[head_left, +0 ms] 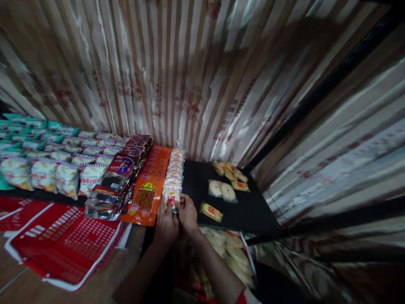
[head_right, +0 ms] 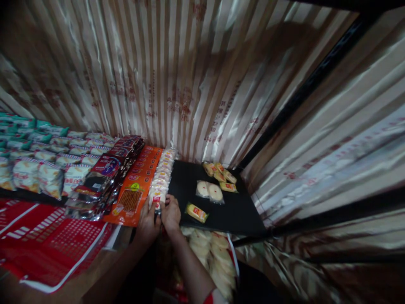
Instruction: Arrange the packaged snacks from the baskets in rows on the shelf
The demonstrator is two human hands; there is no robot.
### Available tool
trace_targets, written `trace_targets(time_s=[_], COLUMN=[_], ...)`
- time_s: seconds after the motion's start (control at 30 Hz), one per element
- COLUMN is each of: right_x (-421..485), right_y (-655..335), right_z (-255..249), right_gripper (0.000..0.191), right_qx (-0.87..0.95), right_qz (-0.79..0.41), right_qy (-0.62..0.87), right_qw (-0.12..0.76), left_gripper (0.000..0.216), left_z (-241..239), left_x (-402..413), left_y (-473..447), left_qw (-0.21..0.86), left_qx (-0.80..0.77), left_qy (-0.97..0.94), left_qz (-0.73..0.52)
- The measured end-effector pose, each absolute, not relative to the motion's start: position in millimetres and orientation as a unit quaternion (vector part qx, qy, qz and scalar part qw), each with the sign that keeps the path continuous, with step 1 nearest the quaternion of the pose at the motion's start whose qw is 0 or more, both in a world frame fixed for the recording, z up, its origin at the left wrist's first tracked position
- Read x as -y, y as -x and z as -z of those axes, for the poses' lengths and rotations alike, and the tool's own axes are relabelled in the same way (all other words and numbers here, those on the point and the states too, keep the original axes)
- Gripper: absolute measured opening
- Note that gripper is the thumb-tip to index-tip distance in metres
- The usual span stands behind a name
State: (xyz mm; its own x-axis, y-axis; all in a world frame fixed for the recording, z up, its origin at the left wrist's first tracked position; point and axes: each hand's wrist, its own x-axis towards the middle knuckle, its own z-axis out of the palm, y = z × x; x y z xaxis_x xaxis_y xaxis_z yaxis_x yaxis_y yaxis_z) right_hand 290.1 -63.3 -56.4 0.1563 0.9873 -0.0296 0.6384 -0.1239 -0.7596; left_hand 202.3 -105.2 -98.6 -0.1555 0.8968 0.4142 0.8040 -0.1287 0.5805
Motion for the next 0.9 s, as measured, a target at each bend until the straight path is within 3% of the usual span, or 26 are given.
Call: trace_targets(time_s=[0.63,0.9], right_x=[62,65], right_y=[-285,-286], right_z=[47,55], right_gripper=[0.026,0.032], right_qx=[0.596,0.567], right_qz=[-0.244,-0.275], right_qy=[0.724,0.721], right_qw=[0.247,0.289], left_gripper=[0.044,0.043], left_z=[101,94], left_x=[94,94], left_y=[-203,-204], left_qw=[0.04,0.022], left_qx=[-0.645,-0.653], left_qy=[-0.652,-0.656], left_qz=[-0.396,-0.378])
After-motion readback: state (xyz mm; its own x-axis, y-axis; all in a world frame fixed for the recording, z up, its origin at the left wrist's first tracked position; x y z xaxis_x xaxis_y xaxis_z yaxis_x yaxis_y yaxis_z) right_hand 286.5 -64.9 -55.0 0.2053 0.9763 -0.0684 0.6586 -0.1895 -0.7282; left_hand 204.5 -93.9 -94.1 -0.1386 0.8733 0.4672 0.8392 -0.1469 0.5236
